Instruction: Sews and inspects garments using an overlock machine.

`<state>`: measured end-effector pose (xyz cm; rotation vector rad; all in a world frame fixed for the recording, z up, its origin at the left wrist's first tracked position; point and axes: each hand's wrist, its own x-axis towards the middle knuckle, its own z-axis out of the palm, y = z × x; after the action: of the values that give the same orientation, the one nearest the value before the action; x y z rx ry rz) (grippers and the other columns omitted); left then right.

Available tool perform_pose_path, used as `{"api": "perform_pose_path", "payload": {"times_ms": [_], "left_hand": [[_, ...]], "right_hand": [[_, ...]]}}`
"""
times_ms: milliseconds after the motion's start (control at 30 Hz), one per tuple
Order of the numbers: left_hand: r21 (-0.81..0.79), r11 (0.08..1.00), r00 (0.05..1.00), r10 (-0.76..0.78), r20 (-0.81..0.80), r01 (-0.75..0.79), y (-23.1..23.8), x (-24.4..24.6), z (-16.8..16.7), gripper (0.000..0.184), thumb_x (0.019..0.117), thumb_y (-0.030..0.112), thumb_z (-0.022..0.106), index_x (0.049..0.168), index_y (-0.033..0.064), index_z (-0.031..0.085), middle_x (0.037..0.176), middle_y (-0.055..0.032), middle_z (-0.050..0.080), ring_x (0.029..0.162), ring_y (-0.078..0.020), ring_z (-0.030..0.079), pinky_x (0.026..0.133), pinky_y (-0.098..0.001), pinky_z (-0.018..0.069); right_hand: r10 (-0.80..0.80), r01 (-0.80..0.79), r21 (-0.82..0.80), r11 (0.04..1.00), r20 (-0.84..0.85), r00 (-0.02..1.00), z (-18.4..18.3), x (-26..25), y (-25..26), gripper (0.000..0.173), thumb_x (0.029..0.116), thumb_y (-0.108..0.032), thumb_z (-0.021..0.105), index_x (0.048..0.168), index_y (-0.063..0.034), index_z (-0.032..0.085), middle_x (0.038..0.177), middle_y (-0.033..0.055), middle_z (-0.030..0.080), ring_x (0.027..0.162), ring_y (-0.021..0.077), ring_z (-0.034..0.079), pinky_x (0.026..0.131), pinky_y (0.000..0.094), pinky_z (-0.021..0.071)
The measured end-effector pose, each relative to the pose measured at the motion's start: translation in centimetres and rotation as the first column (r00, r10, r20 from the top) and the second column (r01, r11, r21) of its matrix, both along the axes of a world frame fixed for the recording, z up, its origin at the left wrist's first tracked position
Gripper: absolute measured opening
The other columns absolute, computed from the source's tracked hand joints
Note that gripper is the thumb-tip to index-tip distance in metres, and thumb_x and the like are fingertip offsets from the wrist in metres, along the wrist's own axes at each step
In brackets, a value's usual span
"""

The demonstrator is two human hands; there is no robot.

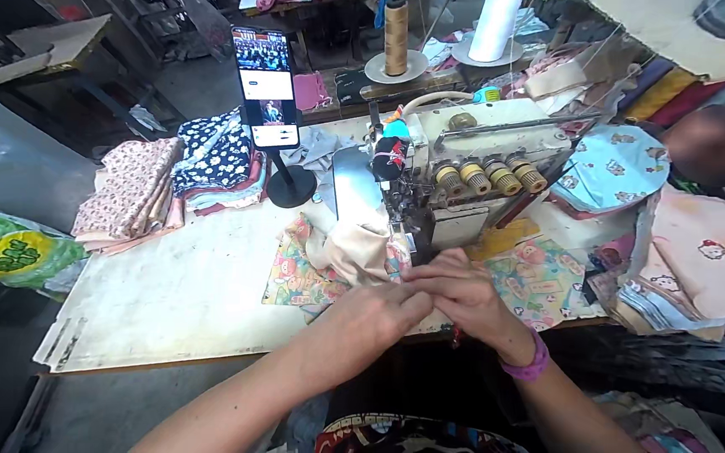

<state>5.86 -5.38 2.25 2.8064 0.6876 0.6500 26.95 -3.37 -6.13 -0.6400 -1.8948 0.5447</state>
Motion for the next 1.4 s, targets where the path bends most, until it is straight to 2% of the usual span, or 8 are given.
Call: {"api": "perform_pose_path", "payload": {"times_ms": [100, 233, 433, 600, 833, 1100, 1200, 1400], "left_hand": [[0.005, 0.992, 0.992, 0.125, 0.019, -0.125, 2.8, -1.6, -1.0, 0.030, 0.1028, 0.025, 0.058, 0.091, 0.0008, 0.071, 0.096, -0.0129, 0.072, 0.095, -0.0249, 0.071, 0.086, -0.0354, 0.0569], [0.188, 0.927, 0.941, 0.336, -0.030, -0.325, 6.3, -3.4, -1.9, 0.038, 0.0964, 0.024, 0.062, 0.066, 0.0009, 0.063, 0.074, -0.0131, 0.059, 0.074, -0.0295, 0.063, 0.063, -0.0400, 0.0527], [0.124, 0.973, 0.981, 0.195, 0.015, -0.195, 6.7, -3.1, -2.2, 0.021, 0.0959, 0.010, 0.056, 0.103, 0.0031, 0.074, 0.118, -0.0129, 0.072, 0.118, -0.0284, 0.067, 0.109, -0.0505, 0.0450], [0.027, 0.953, 0.950, 0.303, -0.076, -0.302, 8.7, -3.1, -2.2, 0.037, 0.0917, 0.021, 0.057, 0.120, 0.0064, 0.075, 0.129, -0.0154, 0.068, 0.125, -0.0342, 0.062, 0.111, -0.0688, 0.0310], [-0.015, 0.904, 0.896, 0.422, -0.142, -0.428, 11.8, -2.9, -0.8, 0.038, 0.1006, 0.022, 0.047, 0.120, 0.0050, 0.074, 0.130, -0.0180, 0.067, 0.126, -0.0388, 0.061, 0.110, -0.0700, 0.0316], [-0.101, 0.985, 0.983, 0.150, 0.107, -0.139, 12.4, -4.7, 0.7, 0.019, 0.0958, 0.009, 0.061, 0.103, 0.0058, 0.079, 0.100, -0.0085, 0.075, 0.104, -0.0244, 0.068, 0.101, -0.0573, 0.0406], [-0.087, 0.996, 0.999, -0.004, -0.053, -0.001, 10.5, -3.7, 0.5, 0.022, 0.0948, 0.018, 0.061, 0.109, 0.0148, 0.078, 0.104, -0.0005, 0.074, 0.105, -0.0183, 0.066, 0.103, -0.0578, 0.0350], [-0.076, 0.997, 0.980, -0.009, -0.200, -0.006, 10.4, -3.0, 1.8, 0.022, 0.0966, 0.034, 0.065, 0.101, 0.0181, 0.081, 0.074, 0.0000, 0.059, 0.080, -0.0176, 0.059, 0.096, -0.0550, 0.0341]], "right_hand": [[-0.029, 0.029, -0.047, 0.998, -0.002, 1.000, -0.1, 0.1, -0.3, 0.015, 0.0988, -0.015, 0.065, 0.097, -0.0104, 0.079, 0.104, -0.0007, 0.078, 0.097, 0.0027, 0.068, 0.100, 0.0288, 0.0435], [-0.056, 0.053, -0.124, 0.991, -0.023, 0.998, -0.5, -0.3, -0.2, 0.013, 0.0964, -0.017, 0.069, 0.096, -0.0099, 0.079, 0.102, -0.0012, 0.078, 0.100, 0.0012, 0.068, 0.101, 0.0270, 0.0440], [-0.119, 0.111, -0.148, 0.983, -0.050, 0.992, -0.7, -0.8, -1.3, 0.013, 0.0970, -0.017, 0.068, 0.098, -0.0120, 0.080, 0.106, -0.0033, 0.078, 0.102, 0.0005, 0.067, 0.100, 0.0263, 0.0440], [-0.163, 0.152, -0.119, 0.981, -0.082, 0.983, 0.3, -1.8, -0.1, 0.013, 0.0958, -0.014, 0.068, 0.097, -0.0081, 0.080, 0.103, 0.0004, 0.078, 0.100, 0.0019, 0.068, 0.099, 0.0270, 0.0452], [-0.214, 0.203, -0.133, 0.970, -0.078, 0.974, 1.3, -2.3, 2.0, 0.012, 0.0929, -0.012, 0.070, 0.093, -0.0061, 0.080, 0.096, 0.0007, 0.078, 0.094, 0.0012, 0.069, 0.099, 0.0290, 0.0462], [-0.184, 0.155, -0.270, 0.950, -0.084, 0.979, 1.2, -1.9, 2.6, 0.010, 0.0911, -0.013, 0.072, 0.093, -0.0079, 0.081, 0.096, -0.0027, 0.077, 0.096, 0.0005, 0.067, 0.097, 0.0287, 0.0470], [-0.177, 0.148, -0.271, 0.951, -0.084, 0.981, 1.1, -2.0, 2.6, 0.011, 0.0916, -0.013, 0.072, 0.094, -0.0090, 0.081, 0.097, -0.0039, 0.077, 0.096, 0.0001, 0.066, 0.095, 0.0279, 0.0471], [-0.161, 0.127, -0.295, 0.947, -0.094, 0.982, 1.6, -2.0, 2.7, 0.011, 0.0930, -0.013, 0.071, 0.096, -0.0080, 0.080, 0.096, -0.0041, 0.076, 0.095, -0.0024, 0.066, 0.094, 0.0226, 0.0508]]}}
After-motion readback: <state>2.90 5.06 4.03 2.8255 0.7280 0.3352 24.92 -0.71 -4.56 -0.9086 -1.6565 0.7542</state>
